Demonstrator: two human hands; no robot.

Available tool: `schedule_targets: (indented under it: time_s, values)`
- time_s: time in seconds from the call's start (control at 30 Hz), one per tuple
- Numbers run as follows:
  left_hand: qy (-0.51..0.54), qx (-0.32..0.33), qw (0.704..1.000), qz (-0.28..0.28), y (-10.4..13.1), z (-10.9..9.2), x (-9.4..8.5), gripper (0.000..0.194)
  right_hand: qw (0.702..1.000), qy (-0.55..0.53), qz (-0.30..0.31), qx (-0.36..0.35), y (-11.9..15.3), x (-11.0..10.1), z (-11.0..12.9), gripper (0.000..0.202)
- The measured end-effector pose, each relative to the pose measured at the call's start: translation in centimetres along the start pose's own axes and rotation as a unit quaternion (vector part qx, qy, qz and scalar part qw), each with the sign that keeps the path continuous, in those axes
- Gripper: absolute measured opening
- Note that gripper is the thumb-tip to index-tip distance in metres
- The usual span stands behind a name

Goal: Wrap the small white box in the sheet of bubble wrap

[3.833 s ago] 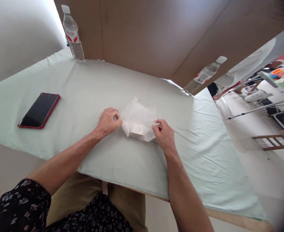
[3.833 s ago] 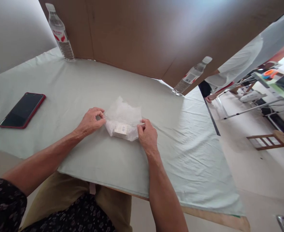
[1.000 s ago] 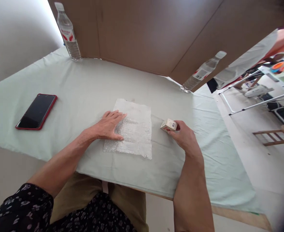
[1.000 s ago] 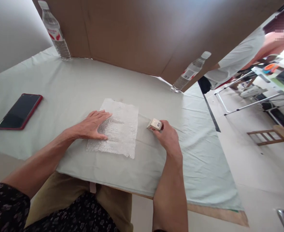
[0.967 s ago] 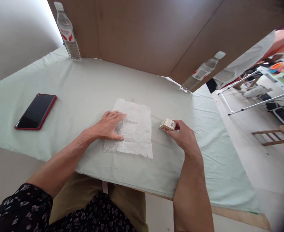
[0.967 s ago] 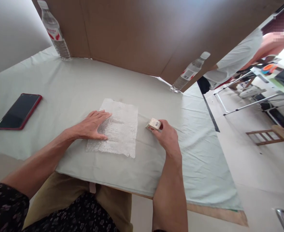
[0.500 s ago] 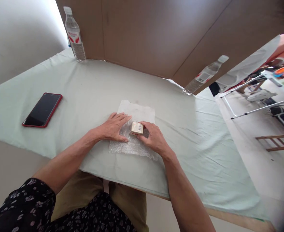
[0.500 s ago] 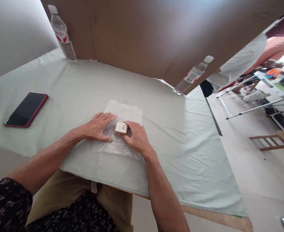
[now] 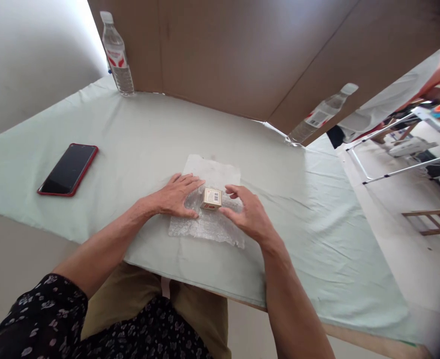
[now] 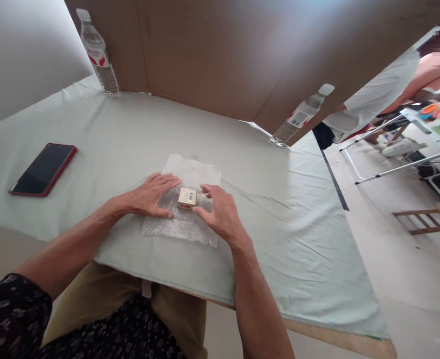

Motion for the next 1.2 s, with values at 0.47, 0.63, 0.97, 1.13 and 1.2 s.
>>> schedule_targets:
  time_s: [0.47, 0.63, 0.97, 1.13, 1.2]
  values:
    - [0.008, 0.026, 0.985, -0.172, 0.3, -0.8, -2.7, 0.042, 0.955, 0.230, 0.158, -0.098, 3.5, 1.4, 3.1, 0.020]
    - [0.050, 0.050, 0.978, -0.194, 0.5, -1.5, -3.5, 0.022, 0.964, 0.164, 0.179, -0.113, 4.0, 0.5, 3.3, 0.004]
    - [0.105, 0.077, 0.969, -0.208, 0.2, -2.0, -3.6, 0.013, 0.948, 0.259, 0.147, -0.113, 3.8, 2.2, 3.5, 0.018]
    - [0.138, 0.102, 0.968, -0.186, 0.2, -3.1, -3.8, 0.033, 0.980, 0.172, 0.029, -0.099, 2.9, -1.0, 4.0, 0.014]
    - [0.132, 0.100, 0.970, -0.176, 0.2, -3.3, -3.6, 0.041, 0.982, 0.172, -0.004, -0.079, 2.1, -1.5, 4.2, 0.014]
Point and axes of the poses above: each hand's wrist, its own y-axis away from the middle knuckle, its own x-axis out of the palm, z = x × y, the point moved 5 cm from there along -y, towards the middle knuckle, and after that the axes turned 15 degrees about x, right-handed, at the moved point
